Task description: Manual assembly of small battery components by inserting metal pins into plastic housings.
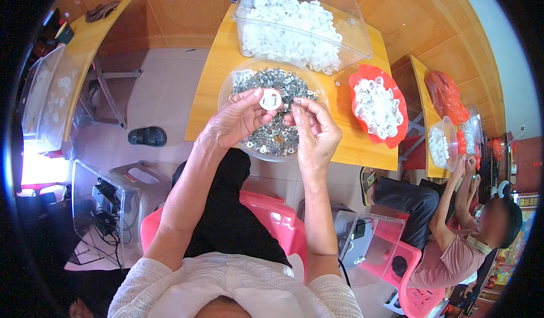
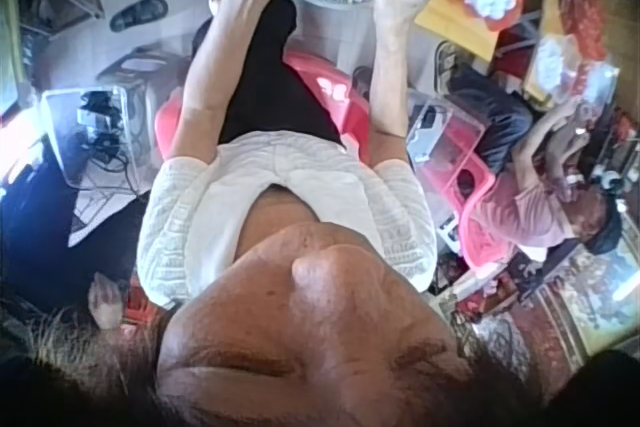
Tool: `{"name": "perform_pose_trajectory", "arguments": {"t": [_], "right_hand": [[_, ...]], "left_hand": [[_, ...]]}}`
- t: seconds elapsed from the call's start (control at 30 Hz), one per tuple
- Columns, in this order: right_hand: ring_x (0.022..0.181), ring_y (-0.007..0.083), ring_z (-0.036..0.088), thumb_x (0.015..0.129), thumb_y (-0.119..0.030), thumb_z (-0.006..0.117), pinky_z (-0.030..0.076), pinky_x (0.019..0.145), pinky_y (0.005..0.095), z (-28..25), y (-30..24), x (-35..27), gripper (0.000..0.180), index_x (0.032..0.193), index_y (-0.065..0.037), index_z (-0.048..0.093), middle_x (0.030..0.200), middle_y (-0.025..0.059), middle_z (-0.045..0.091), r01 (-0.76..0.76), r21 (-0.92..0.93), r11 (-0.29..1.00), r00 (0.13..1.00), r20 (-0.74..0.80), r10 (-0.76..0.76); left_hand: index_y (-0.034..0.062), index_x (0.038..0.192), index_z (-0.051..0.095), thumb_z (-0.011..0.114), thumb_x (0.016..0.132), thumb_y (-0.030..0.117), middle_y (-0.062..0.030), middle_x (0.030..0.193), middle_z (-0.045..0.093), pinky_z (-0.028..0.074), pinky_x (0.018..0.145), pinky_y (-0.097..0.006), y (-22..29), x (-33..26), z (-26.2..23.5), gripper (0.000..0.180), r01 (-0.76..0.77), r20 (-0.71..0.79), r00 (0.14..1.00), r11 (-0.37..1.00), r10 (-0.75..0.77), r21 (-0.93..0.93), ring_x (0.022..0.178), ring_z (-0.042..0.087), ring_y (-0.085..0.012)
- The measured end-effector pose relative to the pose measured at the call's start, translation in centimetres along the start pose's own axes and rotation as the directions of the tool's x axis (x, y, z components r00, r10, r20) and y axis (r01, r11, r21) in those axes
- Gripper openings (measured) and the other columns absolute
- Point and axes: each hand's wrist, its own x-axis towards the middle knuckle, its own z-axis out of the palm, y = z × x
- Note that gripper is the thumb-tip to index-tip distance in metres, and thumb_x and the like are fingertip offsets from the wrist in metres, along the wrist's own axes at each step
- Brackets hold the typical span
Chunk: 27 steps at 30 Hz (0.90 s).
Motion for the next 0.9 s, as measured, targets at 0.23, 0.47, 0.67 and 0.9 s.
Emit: {"name": "perform_pose_trajectory", "arguments": {"t": [0.23,0.47,0.67,0.9], "right_hand": [[0.065,0.0115,0.059,0.083,-0.002,0.06,0.05,0.059,0.0233,-0.3,0.5,-0.1,0.014,0.094,0.006,0.059,0.084,0.0085,0.061,-0.058,0.056,0.997,0.997,-0.049,0.061],[0.063,0.0114,0.059,0.083,-0.003,0.06,0.049,0.059,0.0225,-0.6,0.9,-0.5,0.013,0.092,0.005,0.06,0.079,0.0074,0.06,-0.063,0.049,0.997,0.997,-0.04,0.065],[0.069,0.0113,0.057,0.078,0.001,0.064,0.047,0.059,0.0218,0.0,0.2,-0.8,0.013,0.09,0.003,0.061,0.08,0.0067,0.059,0.106,-0.131,0.986,0.992,-0.047,-0.113],[0.067,0.0162,0.056,0.07,0.002,0.069,0.045,0.058,0.0248,1.2,-0.2,-1.0,0.016,0.085,0.0,0.065,0.077,0.0087,0.057,0.44,-0.476,0.761,0.89,0.123,-0.438]], "left_hand": [[-0.001,0.106,0.055,0.051,0.09,0.026,-0.0163,0.092,0.063,0.054,0.068,-0.021,0.0,-0.1,0.1,0.031,0.024,0.035,0.999,0.999,-0.026,0.039,0.077,0.062,-0.0123],[0.0001,0.102,0.056,0.052,0.09,0.025,-0.0161,0.093,0.063,0.054,0.068,-0.022,0.0,-0.1,0.4,0.028,0.031,-0.007,1.0,0.997,-0.03,0.072,0.078,0.063,-0.0133],[0.0034,0.098,0.059,0.058,0.086,0.015,-0.0072,0.089,0.063,0.054,0.068,-0.023,-0.1,-0.2,0.5,0.017,0.001,-0.029,1.0,0.996,0.001,0.091,0.078,0.062,-0.0134],[0.0058,0.095,0.062,0.061,0.083,0.01,-0.0045,0.091,0.062,0.054,0.07,-0.025,-0.3,-0.4,0.4,0.012,-0.039,0.026,0.999,0.989,0.036,0.14,0.081,0.06,-0.0118]]}}
